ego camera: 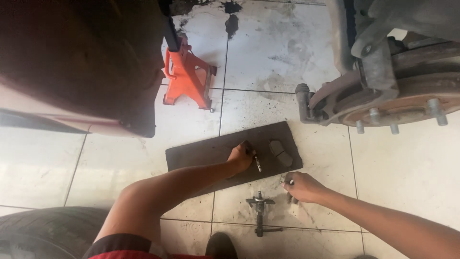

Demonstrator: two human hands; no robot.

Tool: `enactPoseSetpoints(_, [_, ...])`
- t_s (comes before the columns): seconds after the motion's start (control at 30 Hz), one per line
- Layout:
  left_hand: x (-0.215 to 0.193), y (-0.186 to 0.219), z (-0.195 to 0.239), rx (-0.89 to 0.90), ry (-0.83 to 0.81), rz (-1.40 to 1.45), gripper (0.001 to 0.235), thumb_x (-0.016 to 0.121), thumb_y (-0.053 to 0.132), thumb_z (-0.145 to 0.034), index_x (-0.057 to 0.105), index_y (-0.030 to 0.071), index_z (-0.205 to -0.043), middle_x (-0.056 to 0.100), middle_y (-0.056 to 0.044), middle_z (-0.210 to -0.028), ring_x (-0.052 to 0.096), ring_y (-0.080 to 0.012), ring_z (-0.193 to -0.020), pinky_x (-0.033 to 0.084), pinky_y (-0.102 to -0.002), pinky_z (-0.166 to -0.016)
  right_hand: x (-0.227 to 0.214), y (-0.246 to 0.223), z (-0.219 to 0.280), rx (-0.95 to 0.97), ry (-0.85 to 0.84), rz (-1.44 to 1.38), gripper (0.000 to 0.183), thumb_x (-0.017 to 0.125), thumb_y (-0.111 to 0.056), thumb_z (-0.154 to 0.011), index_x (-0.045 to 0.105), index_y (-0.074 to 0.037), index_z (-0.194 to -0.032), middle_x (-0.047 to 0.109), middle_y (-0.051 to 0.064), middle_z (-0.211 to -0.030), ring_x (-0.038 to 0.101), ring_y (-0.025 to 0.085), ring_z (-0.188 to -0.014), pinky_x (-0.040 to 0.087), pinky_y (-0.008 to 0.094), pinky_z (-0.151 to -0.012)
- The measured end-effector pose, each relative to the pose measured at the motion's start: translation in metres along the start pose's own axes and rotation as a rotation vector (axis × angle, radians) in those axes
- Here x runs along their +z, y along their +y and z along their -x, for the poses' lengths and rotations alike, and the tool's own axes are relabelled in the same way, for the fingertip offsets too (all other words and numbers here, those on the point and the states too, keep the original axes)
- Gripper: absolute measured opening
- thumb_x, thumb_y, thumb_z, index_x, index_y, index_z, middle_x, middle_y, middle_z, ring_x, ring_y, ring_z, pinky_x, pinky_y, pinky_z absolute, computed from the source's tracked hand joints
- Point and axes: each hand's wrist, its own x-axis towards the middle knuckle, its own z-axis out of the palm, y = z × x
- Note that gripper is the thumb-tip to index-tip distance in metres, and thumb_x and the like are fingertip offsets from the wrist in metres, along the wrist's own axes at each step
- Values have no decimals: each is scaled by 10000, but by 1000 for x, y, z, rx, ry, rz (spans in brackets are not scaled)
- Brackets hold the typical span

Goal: The person removes old brake pads from the caliper, uses a socket wrench to adjust the caliper piston, and installs new brake pads into the caliper assembly.

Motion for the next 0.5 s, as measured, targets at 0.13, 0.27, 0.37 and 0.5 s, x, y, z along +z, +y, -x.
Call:
enactPoseSetpoints(0.13, [11,0,-3,17,-42,-78,267,640,284,-984,613,70,-1141,714,-209,-990,700,-375,-898,560,-481,-759,0,-27,12,47,-82,-190,350,515,-341,-1035,652,-60,-1193,783,72,-843,765,158,-706,607,366,-650])
enactPoseSetpoints(0.27, [12,4,-1,40,-105,-169,309,600,292,-1013,577,31,-1177,701,-256,-999,691,-431,-922,562,-511,-755,-4,-47,14,55,-85,-117,381,490,-358,-1055,628,-43,-1218,763,92,-870,766,170,-709,592,382,-669])
enactPoseSetpoints(0.37, [20,-9,-5,66,-109,-227,351,597,309,-1012,563,19,-1207,697,-271,-1004,693,-443,-937,573,-515,-773,5,-47,-10,106,-81,-101,389,467,-362,-1062,606,-52,-1252,785,75,-900,757,159,-720,603,379,-688])
enactPoseSetpoints(0.5, [38,-33,-17,166,16,-286,380,626,339,-973,597,11,-1163,702,-271,-1039,662,-477,-979,548,-552,-811,8,-45,-32,69,56,-165,472,477,-381,-1058,614,13,-1279,801,92,-930,770,178,-720,617,365,-702])
